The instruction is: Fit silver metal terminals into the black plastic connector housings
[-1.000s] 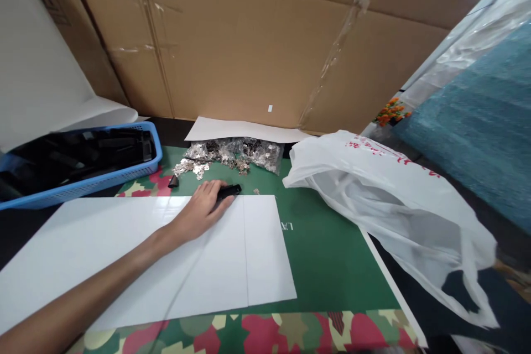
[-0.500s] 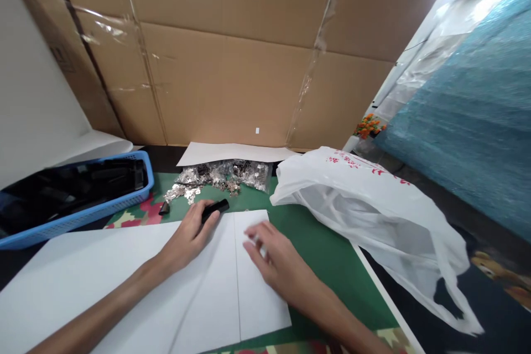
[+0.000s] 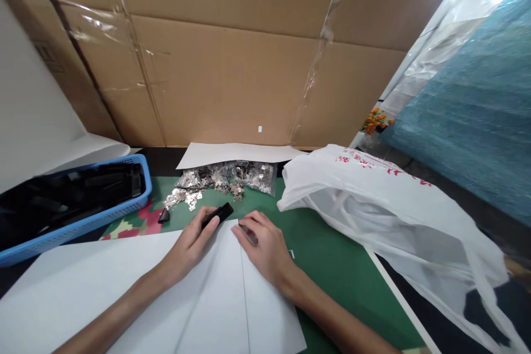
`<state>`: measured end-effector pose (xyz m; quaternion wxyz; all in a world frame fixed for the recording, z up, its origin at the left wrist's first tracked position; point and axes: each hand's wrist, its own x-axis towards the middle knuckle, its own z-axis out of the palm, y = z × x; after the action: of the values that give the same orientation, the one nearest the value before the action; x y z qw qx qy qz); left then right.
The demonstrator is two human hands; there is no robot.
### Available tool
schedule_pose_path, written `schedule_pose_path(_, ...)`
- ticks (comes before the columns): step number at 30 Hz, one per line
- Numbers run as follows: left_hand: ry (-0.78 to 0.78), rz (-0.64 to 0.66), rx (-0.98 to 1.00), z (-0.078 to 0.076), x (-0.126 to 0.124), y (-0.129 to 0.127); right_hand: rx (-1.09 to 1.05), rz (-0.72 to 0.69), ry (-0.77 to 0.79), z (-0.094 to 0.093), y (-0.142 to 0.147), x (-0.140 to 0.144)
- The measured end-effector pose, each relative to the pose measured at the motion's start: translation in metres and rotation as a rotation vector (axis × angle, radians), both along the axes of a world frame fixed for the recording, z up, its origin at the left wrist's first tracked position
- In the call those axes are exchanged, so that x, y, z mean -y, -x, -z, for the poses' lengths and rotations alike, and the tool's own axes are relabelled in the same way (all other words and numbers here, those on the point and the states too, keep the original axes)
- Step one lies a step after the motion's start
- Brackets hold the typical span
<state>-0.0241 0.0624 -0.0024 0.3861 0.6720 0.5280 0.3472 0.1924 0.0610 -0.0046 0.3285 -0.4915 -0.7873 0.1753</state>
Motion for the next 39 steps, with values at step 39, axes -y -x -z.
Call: schedule_pose_path(39, 0.07, 0.014, 0.052, 0.005, 0.002, 0.002, -0.23, -0.149, -0.378, 0.0, 0.002, -0.003)
